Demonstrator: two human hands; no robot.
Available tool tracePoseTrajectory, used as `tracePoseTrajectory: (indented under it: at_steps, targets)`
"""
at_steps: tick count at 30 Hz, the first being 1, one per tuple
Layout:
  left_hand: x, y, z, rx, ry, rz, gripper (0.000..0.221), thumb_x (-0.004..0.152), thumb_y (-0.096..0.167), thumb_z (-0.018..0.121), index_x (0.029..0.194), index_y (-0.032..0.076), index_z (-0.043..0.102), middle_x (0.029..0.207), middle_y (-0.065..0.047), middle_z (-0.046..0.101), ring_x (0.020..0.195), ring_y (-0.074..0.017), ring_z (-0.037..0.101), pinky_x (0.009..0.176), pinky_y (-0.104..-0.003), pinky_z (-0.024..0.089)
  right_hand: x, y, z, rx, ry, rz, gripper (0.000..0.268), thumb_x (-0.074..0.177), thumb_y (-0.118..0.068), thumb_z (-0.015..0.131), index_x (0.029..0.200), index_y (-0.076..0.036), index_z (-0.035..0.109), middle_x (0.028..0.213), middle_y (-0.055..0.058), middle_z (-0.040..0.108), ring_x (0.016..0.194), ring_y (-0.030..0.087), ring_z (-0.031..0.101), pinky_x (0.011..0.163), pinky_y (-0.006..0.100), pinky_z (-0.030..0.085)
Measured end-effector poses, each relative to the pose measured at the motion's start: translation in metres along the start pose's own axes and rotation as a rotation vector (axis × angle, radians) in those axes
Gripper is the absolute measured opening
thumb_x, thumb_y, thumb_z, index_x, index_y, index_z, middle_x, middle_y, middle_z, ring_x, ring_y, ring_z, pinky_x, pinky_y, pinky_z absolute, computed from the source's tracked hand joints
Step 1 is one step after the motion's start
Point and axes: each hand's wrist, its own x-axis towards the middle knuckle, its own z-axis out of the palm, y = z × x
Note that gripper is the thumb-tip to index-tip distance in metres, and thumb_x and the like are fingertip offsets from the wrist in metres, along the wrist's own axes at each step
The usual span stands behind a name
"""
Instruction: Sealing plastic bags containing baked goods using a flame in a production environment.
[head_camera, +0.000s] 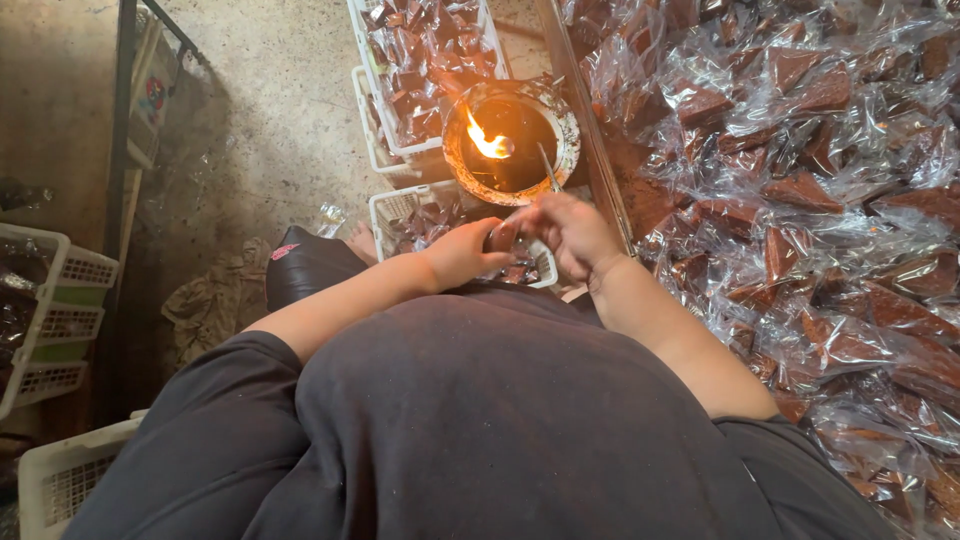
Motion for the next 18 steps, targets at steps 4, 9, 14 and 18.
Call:
tracePoseTrajectory:
  at_steps: [4, 9, 14, 18]
  targets:
    - [0.024, -0.039, 0.024, -0.891, 0.025, -0.245, 0.054, 0.083, 0.015, 0.083, 0.131, 0.002, 0.062, 0.083, -0.015, 0.070, 0.065, -0.0234, 0.071, 0.055, -0.034, 0.058, 0.015, -0.013, -0.017, 0.092, 0.064, -0.204, 0.017, 0.104, -0.034, 0.064, 0.099, -0.018, 0.069, 0.092, 0.001, 0.074, 0.089, 0.015, 0.074, 0.083, 0.023, 0.057]
    - [0.041, -0.020, 0.007, -1.183, 0.000, -0.388, 0.038, 0.089, 0.032, 0.073, 0.117, 0.007, 0.070, 0.083, -0.013, 0.074, 0.066, -0.0220, 0.072, 0.058, -0.033, 0.057, -0.033, -0.037, 0.022, -0.150, 0.114, -0.280, 0.017, 0.103, -0.031, 0.066, 0.111, -0.016, 0.070, 0.094, -0.002, 0.074, 0.086, 0.009, 0.071, 0.075, 0.019, 0.056]
    - [0.055, -0.032, 0.004, -1.204, -0.086, -0.448, 0.050, 0.091, 0.046, 0.066, 0.126, 0.010, 0.070, 0.093, -0.009, 0.074, 0.076, -0.0199, 0.068, 0.067, -0.031, 0.052, -0.030, -0.041, 0.017, -0.235, 0.142, -0.322, 0.017, 0.102, -0.028, 0.068, 0.108, -0.012, 0.070, 0.087, 0.003, 0.074, 0.081, 0.010, 0.071, 0.072, 0.020, 0.056]
    - [0.048, -0.024, 0.009, -1.198, -0.086, -0.422, 0.039, 0.094, 0.042, 0.064, 0.117, 0.012, 0.072, 0.091, -0.011, 0.076, 0.073, -0.0216, 0.070, 0.063, -0.031, 0.052, 0.011, -0.009, -0.013, -0.307, 0.051, -0.212, 0.023, 0.103, -0.033, 0.066, 0.114, -0.014, 0.072, 0.095, 0.002, 0.076, 0.084, 0.009, 0.071, 0.074, 0.019, 0.056]
